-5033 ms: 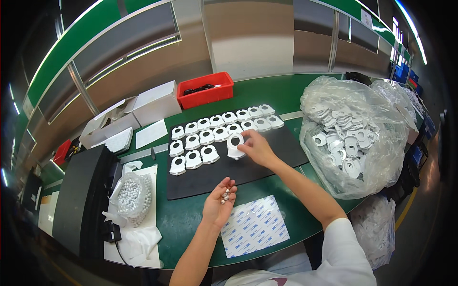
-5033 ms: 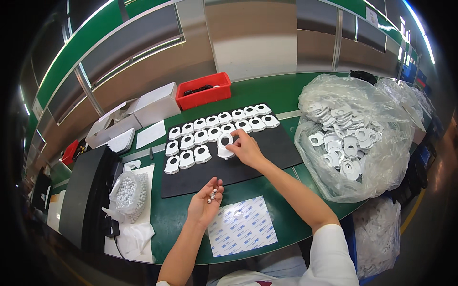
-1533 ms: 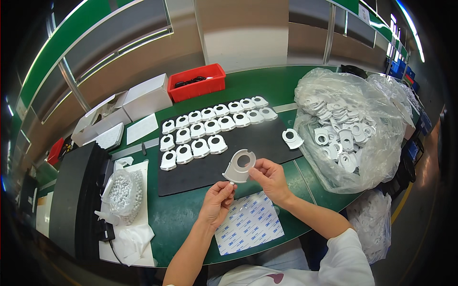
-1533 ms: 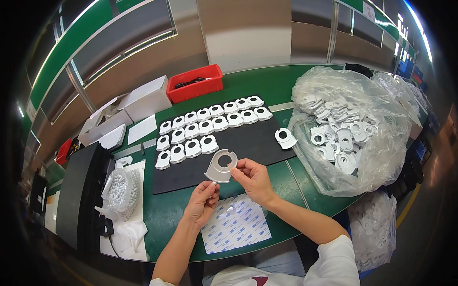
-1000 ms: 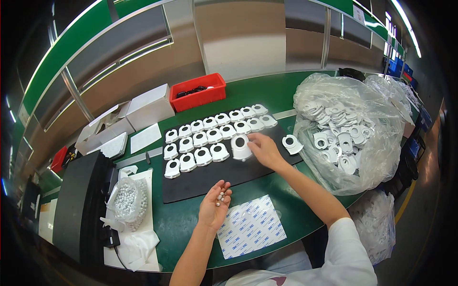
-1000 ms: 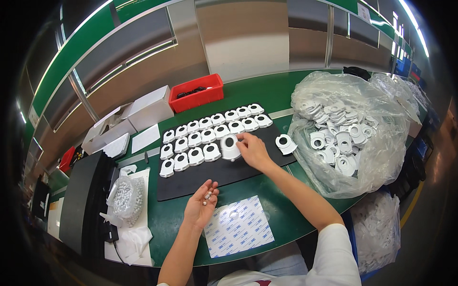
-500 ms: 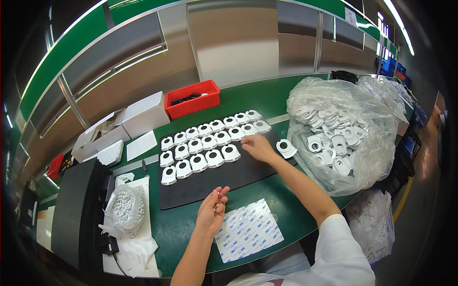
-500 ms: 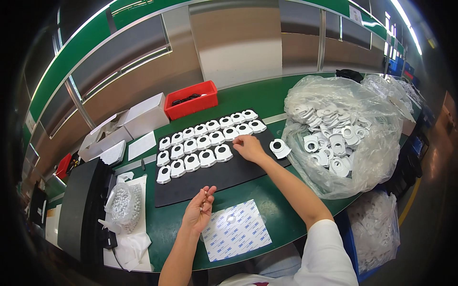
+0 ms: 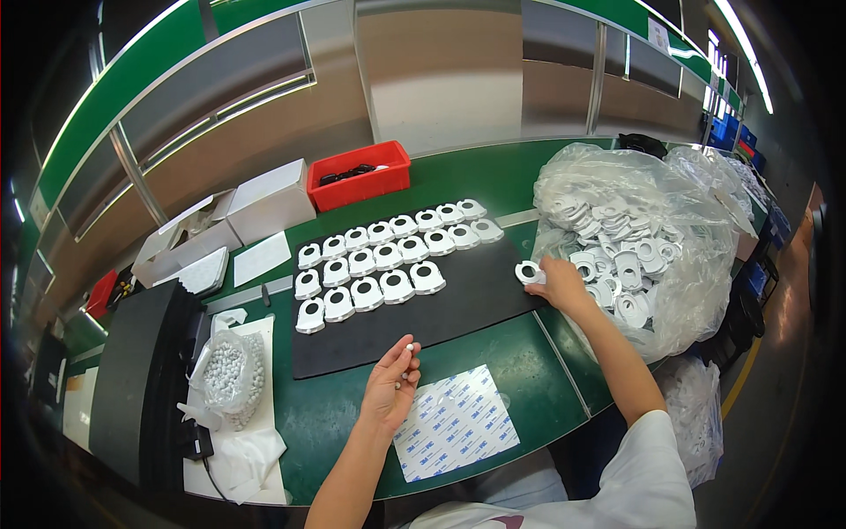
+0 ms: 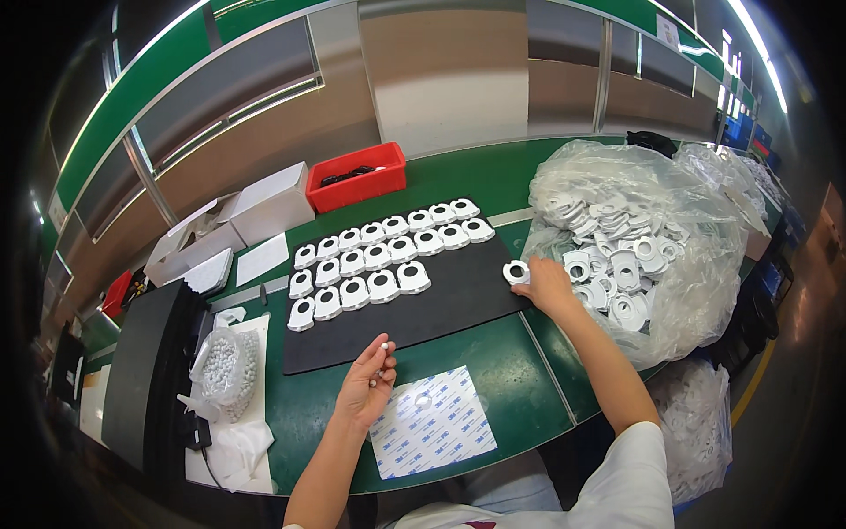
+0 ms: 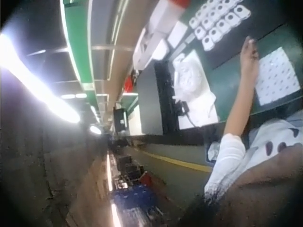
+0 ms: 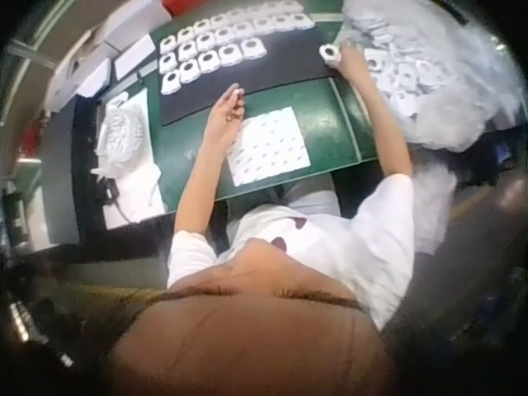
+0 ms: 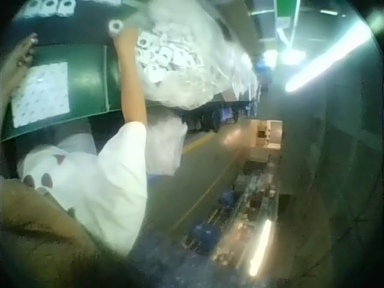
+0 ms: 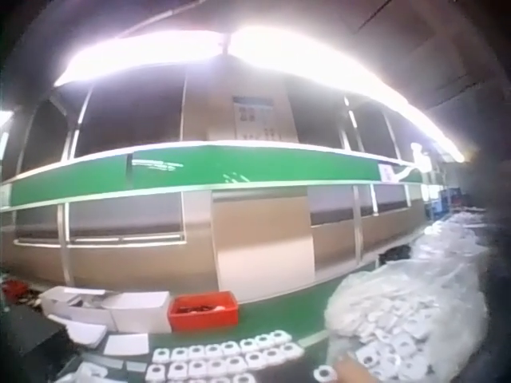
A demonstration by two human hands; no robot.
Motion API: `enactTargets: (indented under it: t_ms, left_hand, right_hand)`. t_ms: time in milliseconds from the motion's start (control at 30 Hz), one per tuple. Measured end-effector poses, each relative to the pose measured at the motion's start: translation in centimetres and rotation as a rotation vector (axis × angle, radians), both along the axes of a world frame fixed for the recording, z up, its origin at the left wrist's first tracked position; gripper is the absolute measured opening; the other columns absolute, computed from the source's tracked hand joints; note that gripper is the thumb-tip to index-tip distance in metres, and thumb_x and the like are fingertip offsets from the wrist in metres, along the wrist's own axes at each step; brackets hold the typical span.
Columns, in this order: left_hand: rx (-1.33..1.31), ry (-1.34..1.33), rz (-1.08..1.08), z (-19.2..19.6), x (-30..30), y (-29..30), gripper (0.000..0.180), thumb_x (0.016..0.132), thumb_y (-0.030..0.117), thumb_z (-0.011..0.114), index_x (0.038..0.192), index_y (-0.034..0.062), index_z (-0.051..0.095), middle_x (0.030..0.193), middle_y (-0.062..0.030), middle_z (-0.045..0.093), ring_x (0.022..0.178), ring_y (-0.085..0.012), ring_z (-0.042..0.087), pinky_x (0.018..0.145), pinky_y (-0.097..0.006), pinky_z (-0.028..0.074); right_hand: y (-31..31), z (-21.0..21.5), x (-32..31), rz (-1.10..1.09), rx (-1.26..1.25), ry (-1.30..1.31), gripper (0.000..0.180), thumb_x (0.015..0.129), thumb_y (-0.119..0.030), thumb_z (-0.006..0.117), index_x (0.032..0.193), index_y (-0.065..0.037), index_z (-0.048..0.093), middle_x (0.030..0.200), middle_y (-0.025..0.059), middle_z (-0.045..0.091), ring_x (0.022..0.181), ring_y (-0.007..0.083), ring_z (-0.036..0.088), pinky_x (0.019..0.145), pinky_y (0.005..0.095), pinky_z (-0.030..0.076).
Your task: The person assembles plastic components for light fixtures by hand at a factory workbench.
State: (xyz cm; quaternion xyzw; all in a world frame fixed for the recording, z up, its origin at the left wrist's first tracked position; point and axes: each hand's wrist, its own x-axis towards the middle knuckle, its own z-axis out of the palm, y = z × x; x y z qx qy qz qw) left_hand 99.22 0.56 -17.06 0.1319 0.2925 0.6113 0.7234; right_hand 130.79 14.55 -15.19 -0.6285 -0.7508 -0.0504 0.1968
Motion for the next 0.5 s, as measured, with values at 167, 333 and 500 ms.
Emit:
enactTargets:
  t_ms: [167,333,500]
  left_hand:
    - [0.009,-0.038,-0.015,-0.3,-1.0,0.1,0.025,0.087,0.005,0.056,0.112,0.0006,0.055,0.103,-0.0102,0.059,0.072,-0.0098,0.051,0.056,-0.018,0.041]
    - [0.011,-0.06,-0.091,-0.6,-1.6,0.3,0.019,0.087,0.008,0.057,0.106,0.0017,0.057,0.095,-0.0083,0.062,0.068,-0.0091,0.051,0.053,-0.017,0.04]
    - [0.02,-0.06,-0.1,-1.1,-2.0,0.4,0.014,0.086,0.01,0.059,0.098,0.0037,0.059,0.09,-0.0059,0.062,0.068,-0.0081,0.05,0.052,-0.017,0.038]
  right_hand:
    - [-0.5,0.9,0.0,0.171,-0.081,-0.155,0.031,0.058,-0.02,0.078,0.073,0.002,0.061,0.074,0.0199,0.061,0.075,0.0357,0.061,0.069,0.0413,0.049]
    - [-1.7,0.7,-0.7,0.197,-0.111,-0.382,0.021,0.058,-0.014,0.07,0.071,-0.001,0.061,0.067,0.0177,0.06,0.067,0.0341,0.06,0.062,0.0424,0.049]
    - [-4.2,2.9,-2.4,-0.079,0.131,-0.268,0.014,0.062,-0.01,0.064,0.073,-0.002,0.062,0.067,0.0166,0.06,0.064,0.0313,0.06,0.058,0.0392,0.049]
